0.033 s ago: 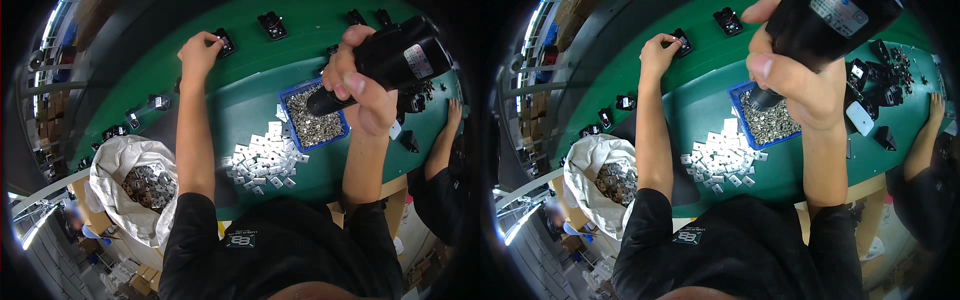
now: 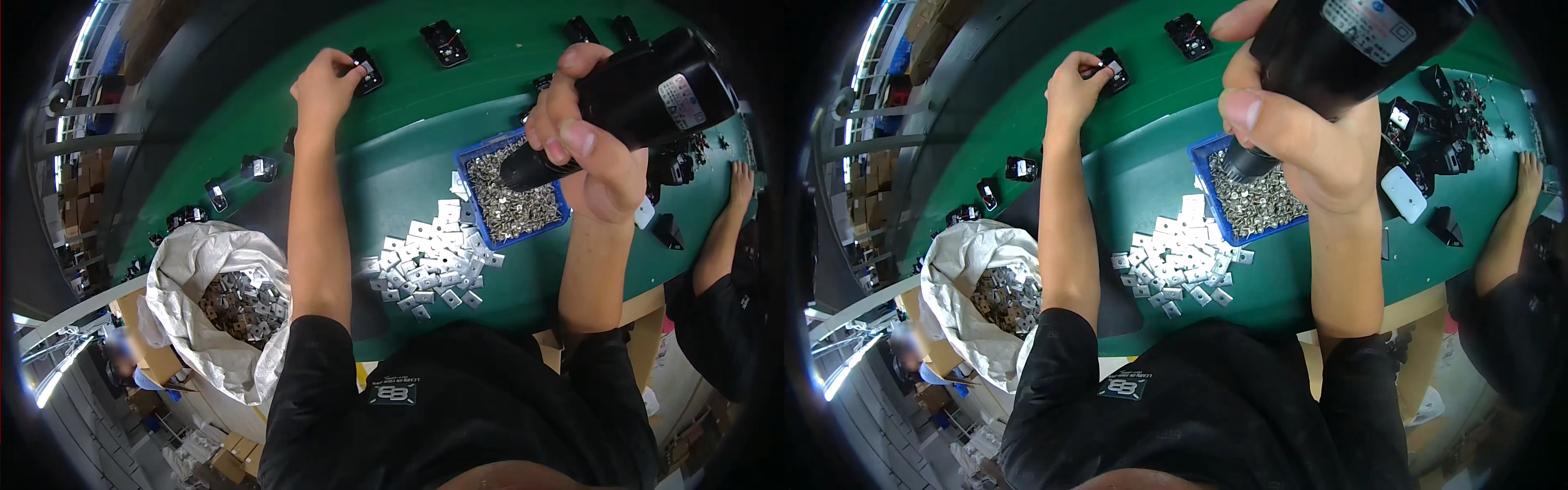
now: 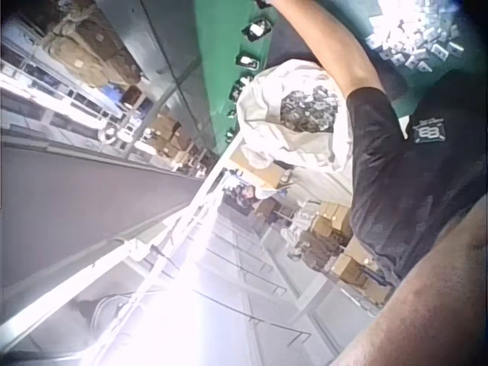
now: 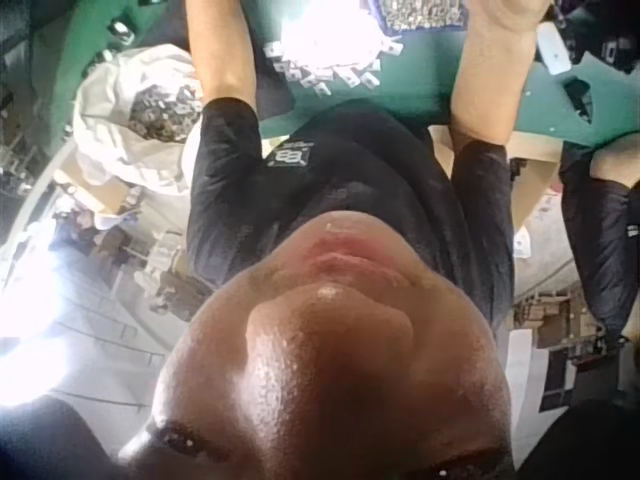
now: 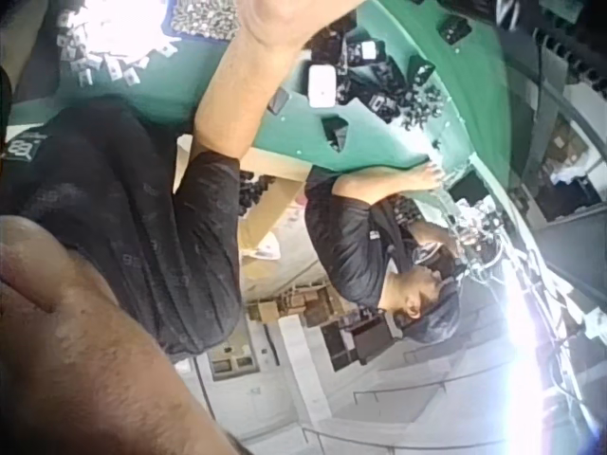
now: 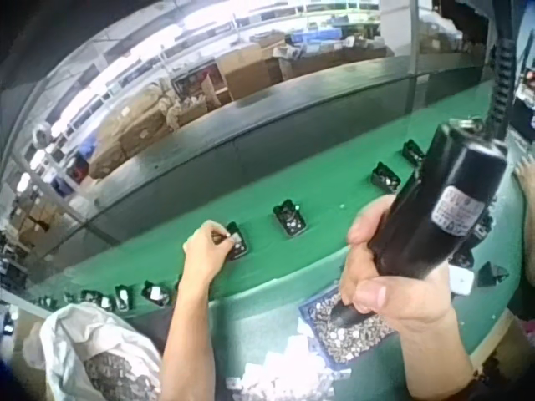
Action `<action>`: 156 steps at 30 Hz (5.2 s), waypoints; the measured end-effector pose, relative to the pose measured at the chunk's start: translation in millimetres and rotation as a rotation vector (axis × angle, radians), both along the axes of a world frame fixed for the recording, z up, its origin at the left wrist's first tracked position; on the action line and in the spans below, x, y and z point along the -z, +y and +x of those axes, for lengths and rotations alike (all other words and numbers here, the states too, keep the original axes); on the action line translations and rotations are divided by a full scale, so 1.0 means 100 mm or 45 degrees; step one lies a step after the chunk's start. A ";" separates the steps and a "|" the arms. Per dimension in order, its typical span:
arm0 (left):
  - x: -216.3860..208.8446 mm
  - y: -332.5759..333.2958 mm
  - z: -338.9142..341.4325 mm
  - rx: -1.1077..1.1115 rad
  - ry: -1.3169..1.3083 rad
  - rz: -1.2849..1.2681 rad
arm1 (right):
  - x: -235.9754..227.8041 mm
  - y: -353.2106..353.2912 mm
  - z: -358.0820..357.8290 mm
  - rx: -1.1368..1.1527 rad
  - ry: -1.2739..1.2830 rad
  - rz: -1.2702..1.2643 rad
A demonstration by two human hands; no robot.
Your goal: Manually assemble electronic device housings using an electric screwdriver.
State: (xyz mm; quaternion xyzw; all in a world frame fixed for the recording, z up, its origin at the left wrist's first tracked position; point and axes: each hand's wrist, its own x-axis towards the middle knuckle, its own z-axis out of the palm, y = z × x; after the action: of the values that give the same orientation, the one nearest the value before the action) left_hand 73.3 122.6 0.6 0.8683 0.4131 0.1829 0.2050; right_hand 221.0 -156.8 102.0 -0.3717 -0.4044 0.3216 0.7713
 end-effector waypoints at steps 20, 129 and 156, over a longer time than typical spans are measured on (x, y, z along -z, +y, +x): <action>-0.07 -1.59 -0.84 0.199 -0.392 -0.089 | 0.10 -0.13 0.29 -0.216 0.352 0.002; 0.02 -1.62 -1.00 0.439 -0.457 -0.092 | 0.48 0.51 -0.86 -0.219 -0.240 0.361; -0.20 -1.82 -0.44 0.350 -0.011 -0.233 | 0.27 0.25 -0.18 0.213 -0.268 -0.008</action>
State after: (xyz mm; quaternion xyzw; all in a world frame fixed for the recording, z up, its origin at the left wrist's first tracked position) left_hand 29.2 -59.2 20.6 0.8935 0.3043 0.1186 0.3082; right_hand 202.5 -131.8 75.0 -0.4381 -0.4499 0.2167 0.7475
